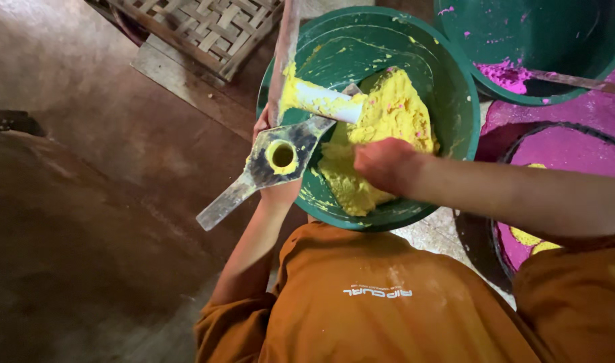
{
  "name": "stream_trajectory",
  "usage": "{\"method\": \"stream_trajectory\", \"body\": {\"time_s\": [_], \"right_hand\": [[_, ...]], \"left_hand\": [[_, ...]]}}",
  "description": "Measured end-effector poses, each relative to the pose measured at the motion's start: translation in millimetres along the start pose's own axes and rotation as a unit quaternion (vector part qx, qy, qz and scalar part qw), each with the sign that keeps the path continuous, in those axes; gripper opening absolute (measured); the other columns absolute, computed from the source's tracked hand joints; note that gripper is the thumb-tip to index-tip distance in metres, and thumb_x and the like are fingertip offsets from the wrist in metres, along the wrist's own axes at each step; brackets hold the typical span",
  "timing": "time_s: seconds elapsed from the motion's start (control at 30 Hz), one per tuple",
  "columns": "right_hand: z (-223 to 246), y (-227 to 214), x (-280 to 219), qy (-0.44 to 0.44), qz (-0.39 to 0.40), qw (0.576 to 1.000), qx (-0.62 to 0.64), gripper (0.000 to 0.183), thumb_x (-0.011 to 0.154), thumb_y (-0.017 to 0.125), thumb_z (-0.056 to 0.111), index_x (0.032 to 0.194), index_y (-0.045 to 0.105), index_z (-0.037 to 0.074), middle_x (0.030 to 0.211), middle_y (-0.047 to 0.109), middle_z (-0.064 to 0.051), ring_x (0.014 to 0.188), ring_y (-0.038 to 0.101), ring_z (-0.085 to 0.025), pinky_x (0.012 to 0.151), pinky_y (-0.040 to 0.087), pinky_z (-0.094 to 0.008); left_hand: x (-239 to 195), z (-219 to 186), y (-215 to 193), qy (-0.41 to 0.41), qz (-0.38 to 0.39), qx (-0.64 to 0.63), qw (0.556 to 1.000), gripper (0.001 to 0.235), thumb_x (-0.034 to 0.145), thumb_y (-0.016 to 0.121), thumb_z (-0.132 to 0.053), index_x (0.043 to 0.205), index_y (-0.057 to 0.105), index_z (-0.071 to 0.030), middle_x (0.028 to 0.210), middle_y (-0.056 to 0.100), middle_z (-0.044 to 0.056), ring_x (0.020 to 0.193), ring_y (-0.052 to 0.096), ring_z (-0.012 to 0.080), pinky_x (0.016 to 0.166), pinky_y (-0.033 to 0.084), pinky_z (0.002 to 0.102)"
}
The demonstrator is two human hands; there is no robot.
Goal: The person scoops yellow dough into a handheld press and extrudes ring shapes onto a pink glittery surface. They then scoop pink dough into the press and extrude smaller rings into the centers of the yellow rings. The finished pieces are arranged on a woven tray.
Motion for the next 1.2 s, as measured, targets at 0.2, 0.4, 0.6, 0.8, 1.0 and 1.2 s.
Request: {"method": "stream_trajectory", "body": {"time_s": [0.2,0.4,0.6,0.8,1.0,1.2], "right_hand": [[26.4,20.8,-57.4,-0.013,0.050,0.987,0.150,0.030,0.104,0.046,0.015,0.131,0.055,0.006,0.084,0.069,-0.015,0.074,0.070,-0.034,0.063,0.055,-0.048],[37.6,3.6,-52.3,-0.023,0.095,0.991,0.094,0.080,0.076,0.064,0.017,0.147,0.037,-0.006,0.095,0.068,-0.021,0.078,0.071,-0.034,0.064,0.059,-0.045],[27.5,-0.3,-37.0,0.024,-0.010,0.992,0.122,0.053,0.094,0.052,0.015,0.145,0.045,0.008,0.100,0.069,-0.016,0.083,0.071,-0.035,0.070,0.057,-0.047],[29.2,8.0,-42.9,0.084,0.083,0.976,0.185,0.073,0.086,0.060,0.021,0.150,0.035,-0.002,0.097,0.070,-0.020,0.087,0.071,-0.037,0.071,0.058,-0.047],[-46.5,-36.6,-80.1,0.106,0.041,0.951,0.286,0.044,0.093,0.057,0.029,0.135,0.069,0.024,0.107,0.073,-0.014,0.098,0.070,-0.036,0.085,0.054,-0.048],[-106.7,-45.7,-180.9,0.132,0.080,0.799,0.581,0.040,0.103,0.062,0.020,0.142,0.069,0.016,0.103,0.072,-0.023,0.073,0.061,-0.041,0.069,0.052,-0.050]], "left_hand": [[-5.4,10.0,5.0,-0.004,-0.012,-0.080,0.997,0.062,0.090,0.084,-0.005,0.143,0.051,0.000,0.157,0.049,0.012,0.138,0.054,0.0199,0.118,0.045,0.034],[-6.0,33.4,13.9,-0.101,-0.028,-0.394,0.913,0.057,0.094,0.075,0.002,0.143,0.047,-0.001,0.160,0.043,0.012,0.142,0.051,0.0199,0.121,0.044,0.038],[-2.0,19.6,12.1,-0.080,-0.012,-0.361,0.929,0.062,0.092,0.077,0.000,0.144,0.044,-0.005,0.159,0.041,0.009,0.142,0.049,0.0179,0.120,0.043,0.035],[7.7,-21.4,4.5,0.042,-0.001,0.050,0.998,0.050,0.091,0.081,-0.008,0.134,0.058,-0.001,0.152,0.051,0.016,0.139,0.055,0.0250,0.117,0.044,0.037],[17.0,-23.5,-14.7,0.017,-0.028,0.145,0.989,0.067,0.094,0.079,-0.016,0.148,0.046,0.005,0.149,0.051,0.020,0.138,0.053,0.0285,0.116,0.043,0.039],[14.0,-7.7,26.2,-0.025,0.107,0.031,0.993,0.056,0.099,0.058,-0.039,0.148,0.049,-0.013,0.161,0.045,0.008,0.144,0.048,0.0212,0.121,0.039,0.032]]}}
Point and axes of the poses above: each hand's wrist, its own x-axis towards the middle knuckle, its own y-axis out of the palm, z = x × y, the point moved 10 cm from there along x, towards the middle knuckle
